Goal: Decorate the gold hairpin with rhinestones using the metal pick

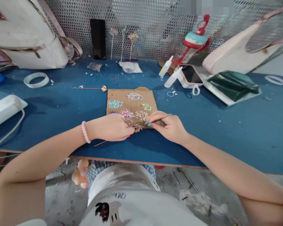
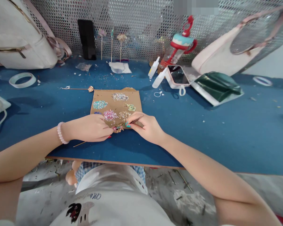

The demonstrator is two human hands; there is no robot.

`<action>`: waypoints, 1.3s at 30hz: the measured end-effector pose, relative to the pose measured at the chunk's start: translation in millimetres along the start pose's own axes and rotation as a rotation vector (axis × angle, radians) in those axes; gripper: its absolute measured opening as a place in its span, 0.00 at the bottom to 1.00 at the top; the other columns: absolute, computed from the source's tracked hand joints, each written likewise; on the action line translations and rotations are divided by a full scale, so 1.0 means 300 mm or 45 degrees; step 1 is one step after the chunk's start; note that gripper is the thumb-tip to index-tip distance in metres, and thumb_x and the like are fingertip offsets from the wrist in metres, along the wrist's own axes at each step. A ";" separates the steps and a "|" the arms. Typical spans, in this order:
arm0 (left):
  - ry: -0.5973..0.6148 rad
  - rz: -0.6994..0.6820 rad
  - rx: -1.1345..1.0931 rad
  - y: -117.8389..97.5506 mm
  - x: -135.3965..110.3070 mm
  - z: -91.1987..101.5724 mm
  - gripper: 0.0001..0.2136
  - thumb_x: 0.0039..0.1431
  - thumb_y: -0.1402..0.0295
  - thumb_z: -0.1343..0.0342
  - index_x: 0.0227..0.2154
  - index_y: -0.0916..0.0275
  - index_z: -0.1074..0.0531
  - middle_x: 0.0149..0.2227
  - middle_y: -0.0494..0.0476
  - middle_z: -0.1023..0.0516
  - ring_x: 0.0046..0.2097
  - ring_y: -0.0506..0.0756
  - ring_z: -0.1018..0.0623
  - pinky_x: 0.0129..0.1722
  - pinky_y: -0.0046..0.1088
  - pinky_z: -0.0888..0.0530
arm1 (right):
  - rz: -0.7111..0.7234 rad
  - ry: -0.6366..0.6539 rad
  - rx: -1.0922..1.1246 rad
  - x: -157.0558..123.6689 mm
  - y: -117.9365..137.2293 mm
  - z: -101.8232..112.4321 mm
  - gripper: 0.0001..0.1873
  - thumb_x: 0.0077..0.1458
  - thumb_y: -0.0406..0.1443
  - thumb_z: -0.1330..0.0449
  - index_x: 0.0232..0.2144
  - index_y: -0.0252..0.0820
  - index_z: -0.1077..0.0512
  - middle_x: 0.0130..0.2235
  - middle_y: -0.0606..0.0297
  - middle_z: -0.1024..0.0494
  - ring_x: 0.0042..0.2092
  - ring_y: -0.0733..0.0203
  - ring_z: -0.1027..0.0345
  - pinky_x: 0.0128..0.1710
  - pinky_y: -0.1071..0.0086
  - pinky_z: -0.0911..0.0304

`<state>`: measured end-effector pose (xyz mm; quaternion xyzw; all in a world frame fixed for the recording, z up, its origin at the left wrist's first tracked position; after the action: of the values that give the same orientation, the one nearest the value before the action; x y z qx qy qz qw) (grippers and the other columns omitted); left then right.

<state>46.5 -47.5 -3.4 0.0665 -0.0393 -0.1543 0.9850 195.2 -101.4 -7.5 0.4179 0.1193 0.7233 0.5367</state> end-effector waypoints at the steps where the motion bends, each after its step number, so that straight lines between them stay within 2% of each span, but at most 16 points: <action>1: -0.001 0.002 -0.001 0.000 0.000 0.000 0.12 0.64 0.72 0.57 0.27 0.63 0.31 0.23 0.56 0.25 0.26 0.53 0.26 0.30 0.30 0.31 | -0.001 0.004 -0.005 0.000 -0.001 0.000 0.08 0.57 0.40 0.43 0.28 0.46 0.28 0.30 0.64 0.22 0.35 0.59 0.27 0.36 0.65 0.31; 18: -0.009 0.012 -0.016 0.000 -0.004 -0.007 0.12 0.65 0.72 0.58 0.29 0.63 0.31 0.26 0.58 0.24 0.29 0.55 0.24 0.31 0.32 0.31 | 0.051 0.031 -0.031 -0.005 0.003 -0.003 0.04 0.57 0.35 0.43 0.30 0.46 0.29 0.31 0.65 0.22 0.35 0.60 0.27 0.36 0.66 0.31; 28: -0.006 0.002 -0.022 -0.001 -0.002 -0.008 0.12 0.65 0.72 0.57 0.29 0.64 0.30 0.25 0.56 0.24 0.28 0.54 0.24 0.31 0.30 0.31 | 0.063 0.011 -0.040 -0.008 0.000 -0.002 0.05 0.58 0.36 0.43 0.30 0.45 0.29 0.31 0.64 0.22 0.35 0.60 0.26 0.35 0.66 0.31; 39: -0.044 -0.020 -0.006 -0.001 -0.004 -0.001 0.09 0.64 0.72 0.53 0.30 0.63 0.30 0.31 0.57 0.24 0.31 0.54 0.25 0.31 0.30 0.32 | 0.087 0.031 -0.068 -0.008 0.001 -0.005 0.04 0.57 0.33 0.43 0.30 0.44 0.29 0.31 0.64 0.23 0.35 0.62 0.27 0.35 0.68 0.31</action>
<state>45.4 -47.4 -3.9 0.0620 -0.0555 -0.1633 0.9831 194.0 -103.0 -9.4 0.3983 0.0922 0.7491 0.5212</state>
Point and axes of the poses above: each hand's wrist, its own x-axis towards the middle knuckle, its own z-axis out of the back of the hand, y = z × x, the point moved 6 cm from there along x, towards the middle knuckle
